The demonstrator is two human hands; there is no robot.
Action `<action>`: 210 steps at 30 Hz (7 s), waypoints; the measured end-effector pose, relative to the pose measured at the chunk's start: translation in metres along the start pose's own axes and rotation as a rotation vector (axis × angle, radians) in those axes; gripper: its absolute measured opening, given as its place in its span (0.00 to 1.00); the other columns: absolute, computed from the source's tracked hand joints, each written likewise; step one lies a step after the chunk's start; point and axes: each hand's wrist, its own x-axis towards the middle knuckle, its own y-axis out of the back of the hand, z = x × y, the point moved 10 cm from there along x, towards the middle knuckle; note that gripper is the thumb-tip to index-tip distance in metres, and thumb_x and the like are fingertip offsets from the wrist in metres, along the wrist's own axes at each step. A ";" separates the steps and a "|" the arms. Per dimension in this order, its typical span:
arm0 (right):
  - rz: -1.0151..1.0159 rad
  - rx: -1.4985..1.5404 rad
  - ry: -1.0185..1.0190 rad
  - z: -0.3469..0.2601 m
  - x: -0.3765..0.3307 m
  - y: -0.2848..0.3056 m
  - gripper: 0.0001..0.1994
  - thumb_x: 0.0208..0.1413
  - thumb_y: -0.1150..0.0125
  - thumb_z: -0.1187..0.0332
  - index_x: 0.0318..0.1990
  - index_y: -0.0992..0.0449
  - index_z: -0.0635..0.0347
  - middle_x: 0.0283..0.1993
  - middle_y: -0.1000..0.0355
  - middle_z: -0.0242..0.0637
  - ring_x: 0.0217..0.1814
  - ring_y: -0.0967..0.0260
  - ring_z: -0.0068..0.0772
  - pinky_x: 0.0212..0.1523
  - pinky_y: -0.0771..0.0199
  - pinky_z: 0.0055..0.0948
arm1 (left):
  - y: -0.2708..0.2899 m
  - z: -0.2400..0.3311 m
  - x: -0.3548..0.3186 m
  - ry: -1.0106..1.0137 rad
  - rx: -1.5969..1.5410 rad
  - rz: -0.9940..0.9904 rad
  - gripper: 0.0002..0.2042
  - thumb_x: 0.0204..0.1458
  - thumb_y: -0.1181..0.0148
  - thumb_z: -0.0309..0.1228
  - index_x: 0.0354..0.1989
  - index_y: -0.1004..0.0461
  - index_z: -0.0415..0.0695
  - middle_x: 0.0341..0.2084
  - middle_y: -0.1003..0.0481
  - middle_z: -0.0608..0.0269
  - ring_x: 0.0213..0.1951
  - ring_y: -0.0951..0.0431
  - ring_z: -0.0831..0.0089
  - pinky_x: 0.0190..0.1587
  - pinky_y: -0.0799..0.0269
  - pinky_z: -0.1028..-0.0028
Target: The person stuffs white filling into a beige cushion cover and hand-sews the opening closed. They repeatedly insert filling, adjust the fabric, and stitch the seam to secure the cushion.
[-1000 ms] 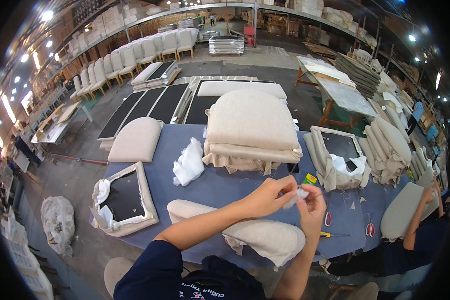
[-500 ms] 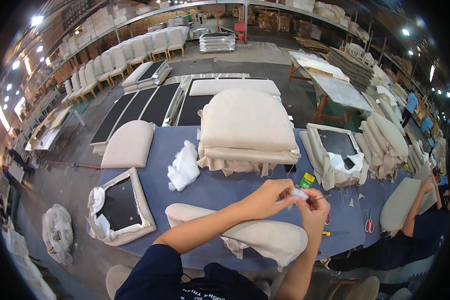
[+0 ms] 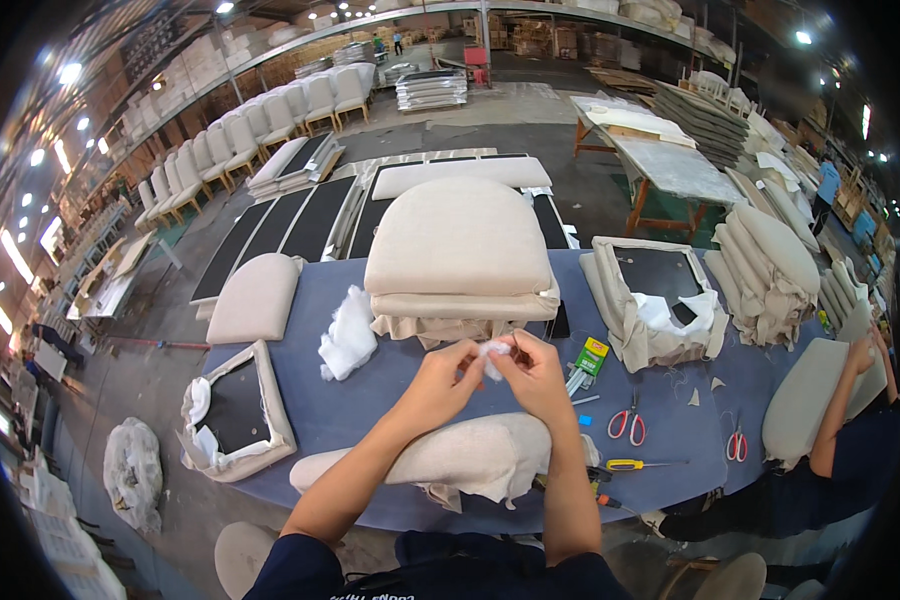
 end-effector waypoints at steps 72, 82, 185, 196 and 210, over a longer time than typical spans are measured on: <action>0.781 0.052 0.148 0.051 0.016 0.104 0.07 0.48 0.40 0.71 0.26 0.30 0.65 0.24 0.30 0.46 0.29 0.31 0.48 0.32 0.34 0.44 | -0.067 0.112 -0.047 -0.602 0.787 0.192 0.15 0.68 0.46 0.31 0.55 0.26 0.32 0.49 0.23 0.44 0.52 0.22 0.52 0.53 0.24 0.58; 0.722 0.083 0.145 0.036 0.012 0.088 0.08 0.48 0.40 0.70 0.26 0.30 0.65 0.25 0.29 0.47 0.29 0.30 0.50 0.31 0.34 0.45 | -0.052 0.110 -0.057 -0.447 0.689 0.101 0.22 0.70 0.49 0.41 0.55 0.26 0.29 0.51 0.25 0.37 0.52 0.24 0.47 0.55 0.29 0.56; -0.235 0.130 0.261 -0.020 0.014 -0.072 0.07 0.66 0.50 0.74 0.47 0.30 0.68 0.34 0.23 0.44 0.34 0.27 0.29 0.41 0.28 0.27 | 0.041 0.032 -0.169 -0.324 0.272 0.733 0.53 0.35 0.19 0.42 0.69 0.45 0.39 0.62 0.33 0.44 0.61 0.30 0.48 0.56 0.35 0.57; -0.189 0.071 0.233 -0.022 0.023 -0.087 0.07 0.67 0.44 0.72 0.47 0.26 0.64 0.36 0.21 0.41 0.38 0.23 0.29 0.42 0.25 0.29 | 0.054 0.048 -0.148 -0.394 0.388 0.591 0.40 0.40 0.24 0.35 0.66 0.35 0.42 0.61 0.32 0.43 0.61 0.29 0.49 0.61 0.33 0.57; -0.321 -0.307 0.653 -0.078 -0.071 -0.090 0.14 0.43 0.30 0.72 0.41 0.15 0.48 0.63 0.27 0.35 0.61 0.36 0.40 0.55 0.35 0.35 | 0.099 0.018 -0.134 -0.295 0.228 0.449 0.30 0.45 0.41 0.43 0.56 0.25 0.37 0.63 0.36 0.42 0.66 0.36 0.51 0.68 0.45 0.54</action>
